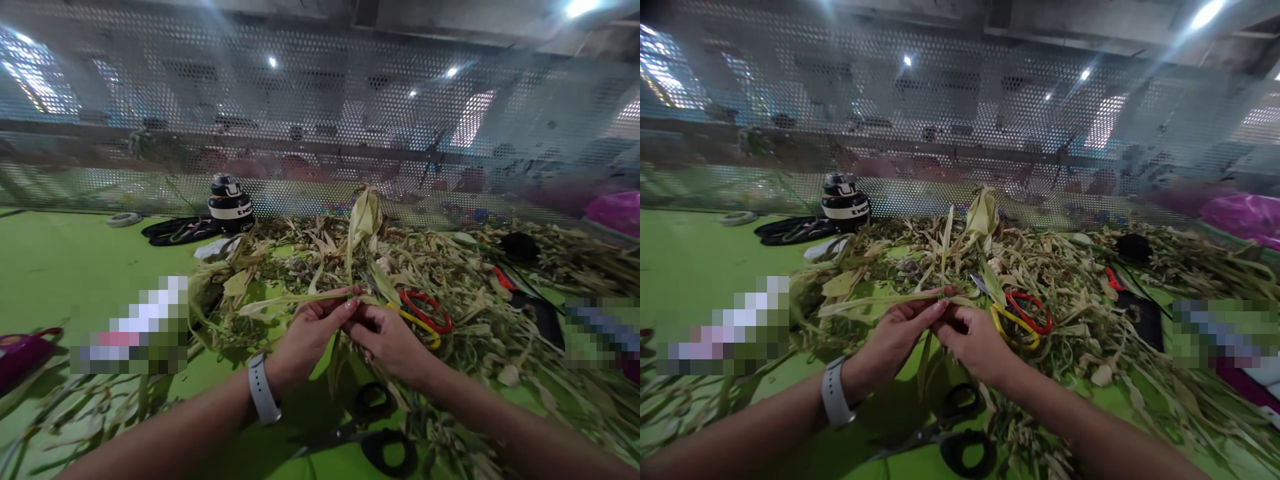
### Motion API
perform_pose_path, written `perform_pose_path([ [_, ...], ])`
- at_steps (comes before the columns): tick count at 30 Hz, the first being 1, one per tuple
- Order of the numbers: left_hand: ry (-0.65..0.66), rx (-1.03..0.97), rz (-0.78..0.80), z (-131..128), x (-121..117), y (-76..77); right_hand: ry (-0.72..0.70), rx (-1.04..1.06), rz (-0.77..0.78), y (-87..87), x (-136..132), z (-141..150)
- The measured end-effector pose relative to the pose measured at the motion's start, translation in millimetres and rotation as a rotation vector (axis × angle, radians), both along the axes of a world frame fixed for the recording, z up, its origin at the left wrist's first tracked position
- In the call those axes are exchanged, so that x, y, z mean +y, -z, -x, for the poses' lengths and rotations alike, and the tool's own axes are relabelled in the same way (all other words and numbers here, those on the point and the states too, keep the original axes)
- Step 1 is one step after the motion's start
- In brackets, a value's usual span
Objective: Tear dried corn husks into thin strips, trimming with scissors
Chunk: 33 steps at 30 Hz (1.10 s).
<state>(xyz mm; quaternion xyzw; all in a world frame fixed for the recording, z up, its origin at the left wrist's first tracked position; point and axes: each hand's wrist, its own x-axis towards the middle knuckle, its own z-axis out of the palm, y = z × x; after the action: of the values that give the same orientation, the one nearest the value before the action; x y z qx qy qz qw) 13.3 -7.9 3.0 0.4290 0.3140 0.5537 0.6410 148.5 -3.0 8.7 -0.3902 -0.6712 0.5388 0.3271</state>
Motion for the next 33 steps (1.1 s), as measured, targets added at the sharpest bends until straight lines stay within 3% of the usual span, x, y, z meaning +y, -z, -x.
perform_pose_path([
  [4, 0.021, 0.03, -0.005, 1.4, -1.0, -2.9, 0.005, 0.133, 0.196, 6.7, 2.4, 0.4],
  [9, -0.036, 0.138, 0.007, 5.9, -2.2, -6.5, -0.084, 0.106, 0.179, 10.5, 4.1, -2.1],
  [16, -0.022, 0.177, -0.015, 9.0, -0.2, -7.0, -0.095, 0.101, 0.194, 13.6, 2.9, -0.5],
  [20, -0.034, 0.142, -0.006, 11.3, 2.7, -11.4, -0.012, 0.195, 0.278, 8.6, 3.0, -0.6],
  [25, 0.036, 0.069, 0.073, 13.6, 3.6, -11.9, 0.237, 0.48, 0.45, 2.0, 6.5, -1.5],
  [28, 0.057, 0.1, 0.133, 13.0, 4.1, -9.6, 0.336, 0.462, 0.321, 3.4, 8.7, -1.4],
  [33, 0.017, 0.304, 0.034, 12.1, 9.6, -6.6, 0.428, 0.276, 0.029, 7.6, 7.6, -4.6],
])
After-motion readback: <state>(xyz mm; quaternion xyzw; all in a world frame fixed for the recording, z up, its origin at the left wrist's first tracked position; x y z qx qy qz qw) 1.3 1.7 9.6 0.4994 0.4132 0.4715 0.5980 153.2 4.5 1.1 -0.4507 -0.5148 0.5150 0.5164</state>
